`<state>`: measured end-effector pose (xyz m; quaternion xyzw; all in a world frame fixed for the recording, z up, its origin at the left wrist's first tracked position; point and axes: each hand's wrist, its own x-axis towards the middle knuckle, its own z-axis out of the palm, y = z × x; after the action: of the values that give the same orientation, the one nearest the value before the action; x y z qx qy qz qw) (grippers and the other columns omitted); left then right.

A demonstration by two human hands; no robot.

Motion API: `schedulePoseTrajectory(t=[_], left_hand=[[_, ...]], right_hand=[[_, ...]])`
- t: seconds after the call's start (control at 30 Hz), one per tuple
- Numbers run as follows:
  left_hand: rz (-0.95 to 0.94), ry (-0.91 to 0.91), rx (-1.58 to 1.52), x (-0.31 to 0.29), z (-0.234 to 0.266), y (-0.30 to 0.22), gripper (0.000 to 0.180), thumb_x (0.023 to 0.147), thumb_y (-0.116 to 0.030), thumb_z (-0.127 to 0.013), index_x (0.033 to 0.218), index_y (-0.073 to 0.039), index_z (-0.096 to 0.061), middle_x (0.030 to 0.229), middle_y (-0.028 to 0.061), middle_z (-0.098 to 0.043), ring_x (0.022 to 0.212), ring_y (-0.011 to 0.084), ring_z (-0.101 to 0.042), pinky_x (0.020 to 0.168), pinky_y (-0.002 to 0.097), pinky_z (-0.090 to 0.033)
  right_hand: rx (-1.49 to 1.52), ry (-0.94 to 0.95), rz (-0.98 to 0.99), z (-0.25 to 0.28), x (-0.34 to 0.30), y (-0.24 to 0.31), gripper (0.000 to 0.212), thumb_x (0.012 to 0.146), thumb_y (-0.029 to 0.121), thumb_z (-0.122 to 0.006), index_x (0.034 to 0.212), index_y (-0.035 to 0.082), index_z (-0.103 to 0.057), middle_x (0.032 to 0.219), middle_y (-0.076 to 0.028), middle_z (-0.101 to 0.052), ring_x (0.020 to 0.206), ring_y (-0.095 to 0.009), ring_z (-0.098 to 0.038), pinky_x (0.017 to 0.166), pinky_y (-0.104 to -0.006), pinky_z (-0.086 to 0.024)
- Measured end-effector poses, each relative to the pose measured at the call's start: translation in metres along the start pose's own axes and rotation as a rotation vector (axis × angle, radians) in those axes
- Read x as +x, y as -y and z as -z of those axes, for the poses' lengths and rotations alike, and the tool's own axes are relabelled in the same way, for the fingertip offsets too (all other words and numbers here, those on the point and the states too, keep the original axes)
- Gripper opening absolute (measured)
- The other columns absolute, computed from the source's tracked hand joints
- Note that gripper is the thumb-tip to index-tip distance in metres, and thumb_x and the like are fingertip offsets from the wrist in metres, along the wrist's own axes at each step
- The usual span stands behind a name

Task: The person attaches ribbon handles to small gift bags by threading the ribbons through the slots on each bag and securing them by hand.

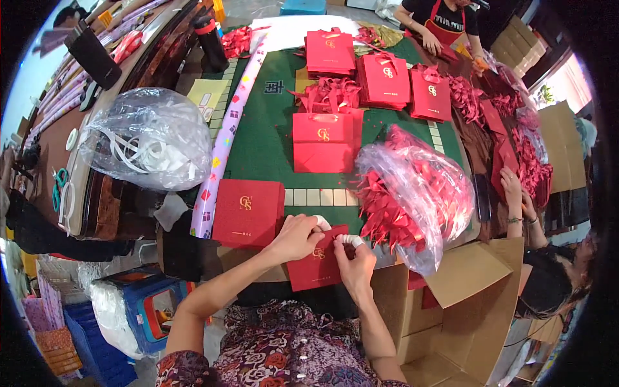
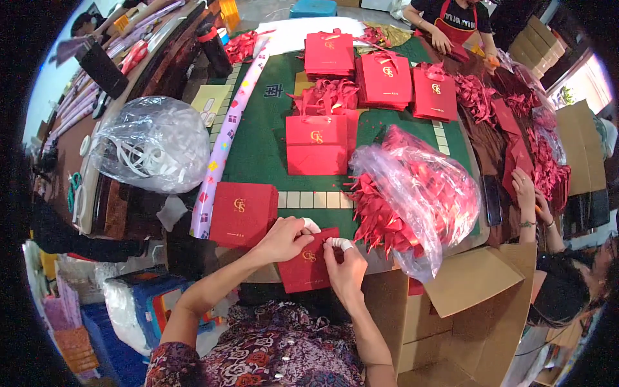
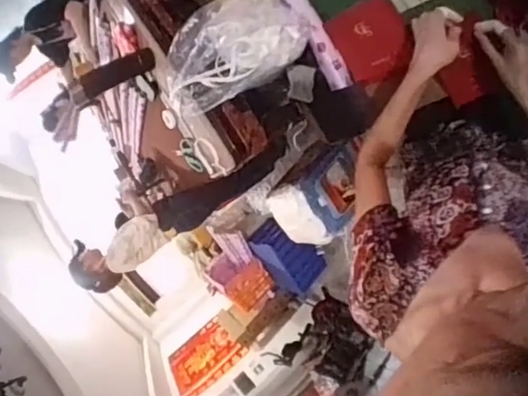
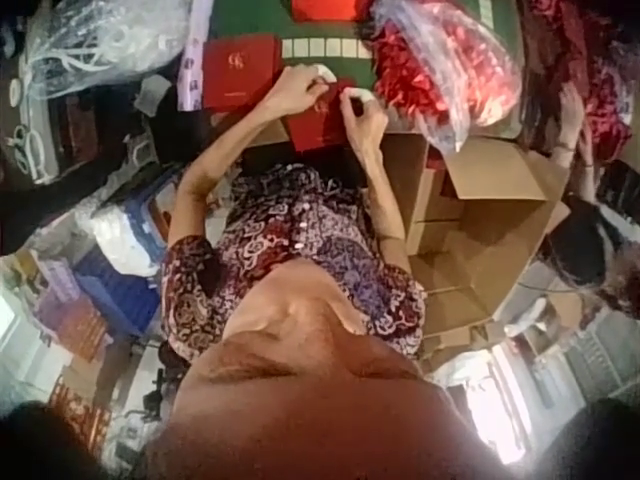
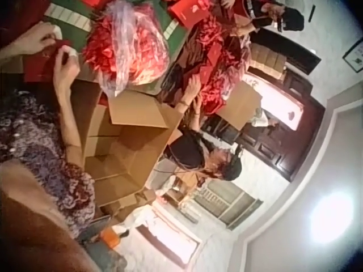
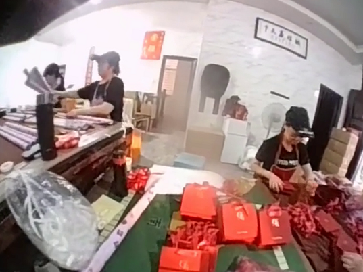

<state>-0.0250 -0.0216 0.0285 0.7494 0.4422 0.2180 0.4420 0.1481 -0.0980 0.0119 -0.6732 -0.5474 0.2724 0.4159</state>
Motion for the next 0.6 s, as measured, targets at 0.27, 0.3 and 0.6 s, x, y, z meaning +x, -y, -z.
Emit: schedulePoseTrajectory(t=[0.27,0.3,0.6], left_hand=[[-0.052,-0.045,0.086,-0.008,-0.015,0.001,0.014,0.084,-0.01,-0.064,0.097,-0.007,-0.07,0.078,0.0122,-0.067,0.085,0.0321,-0.059,0.075,0.0442,-0.041],[-0.068,-0.065,0.122,-0.009,-0.017,0.001,0.014,0.084,-0.01,-0.063,0.097,-0.006,-0.07,0.079,0.0131,-0.066,0.085,0.0326,-0.059,0.075,0.0446,-0.041],[-0.04,-0.087,0.133,-0.018,-0.023,-0.003,0.017,0.084,-0.01,-0.065,0.1,-0.005,-0.065,0.082,0.014,-0.066,0.086,0.0336,-0.062,0.077,0.0456,-0.042]], right_hand=[[-0.21,0.037,0.218,0.004,0.005,0.009,0.011,0.083,0.005,-0.074,0.093,0.004,-0.07,0.083,-0.013,-0.068,0.069,-0.023,-0.069,0.062,-0.0339,-0.054],[-0.233,0.036,0.242,0.002,0.006,0.012,0.012,0.081,0.005,-0.074,0.091,0.004,-0.068,0.081,-0.013,-0.065,0.069,-0.029,-0.066,0.062,-0.0381,-0.053],[0.045,0.111,-0.054,0.009,0.004,0.016,0.015,0.086,0.013,-0.075,0.093,0.002,-0.066,0.085,-0.016,-0.07,0.073,-0.027,-0.071,0.064,-0.0362,-0.054]])
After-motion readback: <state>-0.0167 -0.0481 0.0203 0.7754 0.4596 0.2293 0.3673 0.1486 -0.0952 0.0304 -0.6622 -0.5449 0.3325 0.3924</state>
